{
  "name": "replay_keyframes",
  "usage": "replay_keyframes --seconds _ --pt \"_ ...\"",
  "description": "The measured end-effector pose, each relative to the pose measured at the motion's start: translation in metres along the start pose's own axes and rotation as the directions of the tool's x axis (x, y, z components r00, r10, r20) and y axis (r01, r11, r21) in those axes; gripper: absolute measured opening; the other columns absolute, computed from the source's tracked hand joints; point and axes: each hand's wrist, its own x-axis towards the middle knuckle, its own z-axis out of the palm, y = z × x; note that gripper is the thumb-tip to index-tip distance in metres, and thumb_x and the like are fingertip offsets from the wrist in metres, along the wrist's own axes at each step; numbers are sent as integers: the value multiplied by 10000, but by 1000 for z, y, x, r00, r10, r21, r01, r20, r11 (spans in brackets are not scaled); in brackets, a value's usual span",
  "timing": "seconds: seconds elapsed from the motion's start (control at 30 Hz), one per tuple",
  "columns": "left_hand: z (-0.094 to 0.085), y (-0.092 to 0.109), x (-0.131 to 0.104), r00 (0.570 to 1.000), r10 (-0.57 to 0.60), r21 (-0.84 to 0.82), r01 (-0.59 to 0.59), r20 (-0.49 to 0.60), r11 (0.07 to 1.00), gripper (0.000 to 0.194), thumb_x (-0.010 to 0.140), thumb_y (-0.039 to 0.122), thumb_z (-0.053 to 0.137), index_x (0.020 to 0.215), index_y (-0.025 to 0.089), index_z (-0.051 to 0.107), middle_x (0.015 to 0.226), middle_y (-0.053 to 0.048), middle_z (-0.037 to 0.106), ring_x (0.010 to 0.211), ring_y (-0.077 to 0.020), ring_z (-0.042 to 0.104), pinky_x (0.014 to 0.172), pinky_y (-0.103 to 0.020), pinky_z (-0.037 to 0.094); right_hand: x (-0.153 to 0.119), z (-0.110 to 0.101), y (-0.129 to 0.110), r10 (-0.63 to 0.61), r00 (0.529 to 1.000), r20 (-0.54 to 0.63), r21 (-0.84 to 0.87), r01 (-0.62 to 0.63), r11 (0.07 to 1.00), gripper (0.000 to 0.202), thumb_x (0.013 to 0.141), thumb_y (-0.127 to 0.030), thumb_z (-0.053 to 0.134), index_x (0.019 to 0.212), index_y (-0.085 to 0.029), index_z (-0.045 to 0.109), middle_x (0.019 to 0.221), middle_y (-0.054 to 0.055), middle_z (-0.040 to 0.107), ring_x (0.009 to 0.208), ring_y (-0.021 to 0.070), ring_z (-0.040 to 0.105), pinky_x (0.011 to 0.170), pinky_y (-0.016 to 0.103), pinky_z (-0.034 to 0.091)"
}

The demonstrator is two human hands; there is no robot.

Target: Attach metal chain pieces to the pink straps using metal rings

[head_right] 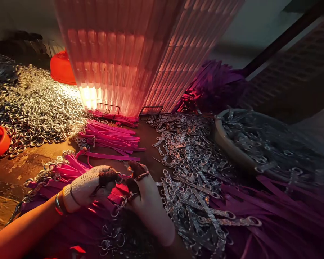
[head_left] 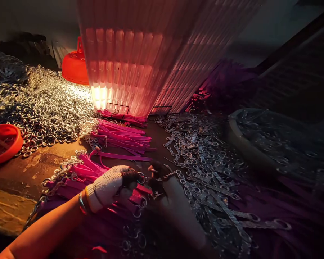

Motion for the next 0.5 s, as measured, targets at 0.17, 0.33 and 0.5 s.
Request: replay_keyframes --seconds 0.17,0.33,0.5 --pt "-1 2 4 985 -172 56 171 29 984 266 754 381 596 635 162 502 484 53 408 358 -41 284 347 -177 185 2 -5 9 -294 943 158 -77 309 948 496 813 -176 619 1294 -208 502 1187 118 576 1064 242 555 882 377 484" --pt "2 -3 1 993 -116 326 106 11 939 277 812 420 549 721 158 554 503 40 457 353 -60 325 345 -192 202 -3 -11 2 -321 928 188 -353 369 860 236 705 -136 609 940 -150 625 932 103 618 827 232 529 696 344 404" --pt "12 5 -7 990 144 599 -117 3 792 107 783 258 558 752 156 553 623 12 563 488 -75 442 430 -178 310 -7 -21 -4 -246 954 171 -442 297 847 139 641 -112 540 741 -179 610 766 70 613 707 193 500 636 313 316"
